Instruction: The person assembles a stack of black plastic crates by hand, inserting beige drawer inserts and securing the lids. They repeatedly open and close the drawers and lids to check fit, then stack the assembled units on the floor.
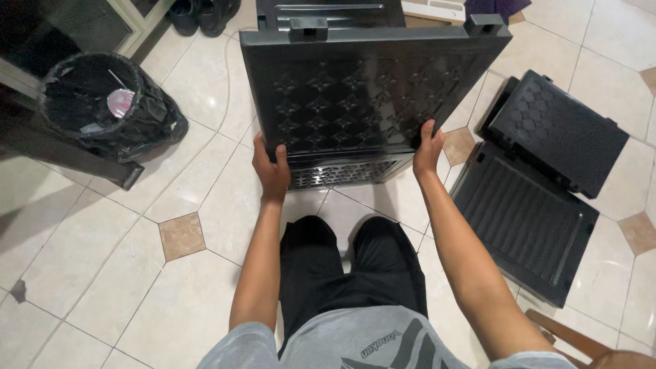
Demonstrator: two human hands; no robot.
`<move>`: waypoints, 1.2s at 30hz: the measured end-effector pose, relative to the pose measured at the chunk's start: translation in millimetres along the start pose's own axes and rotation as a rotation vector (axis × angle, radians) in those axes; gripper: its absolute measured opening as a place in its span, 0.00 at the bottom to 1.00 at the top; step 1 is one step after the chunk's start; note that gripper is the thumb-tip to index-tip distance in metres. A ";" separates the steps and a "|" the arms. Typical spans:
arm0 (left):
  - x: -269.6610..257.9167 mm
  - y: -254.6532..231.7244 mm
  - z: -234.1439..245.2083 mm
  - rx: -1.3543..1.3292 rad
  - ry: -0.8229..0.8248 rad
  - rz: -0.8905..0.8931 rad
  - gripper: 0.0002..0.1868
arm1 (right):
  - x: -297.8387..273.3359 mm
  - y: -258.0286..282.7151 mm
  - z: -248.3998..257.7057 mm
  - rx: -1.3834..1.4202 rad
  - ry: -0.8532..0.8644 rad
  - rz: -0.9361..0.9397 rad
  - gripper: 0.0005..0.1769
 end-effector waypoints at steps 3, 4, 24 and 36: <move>0.0 9.6 9.0 -0.015 0.014 0.028 0.31 | -17.7 45.5 -5.2 0.175 0.040 0.104 0.50; -1.6 12.3 12.6 -0.017 0.020 0.075 0.31 | -24.2 55.8 -2.5 0.157 0.055 0.127 0.49; -13.9 35.5 12.1 -0.155 -0.068 0.231 0.20 | -60.7 411.4 -17.2 -0.164 0.217 1.466 0.32; -4.8 12.2 13.9 -0.169 -0.049 0.269 0.21 | -92.2 480.8 -190.6 -0.881 0.923 1.114 0.39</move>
Point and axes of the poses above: each hand's wrist, its own x-axis towards the middle knuckle, its own z-axis out of the back of the hand, y = z × x, the point moved 1 cm from there along x, towards the middle knuckle, and after that the axes turned 12 degrees about -y, right-handed, at the moved point
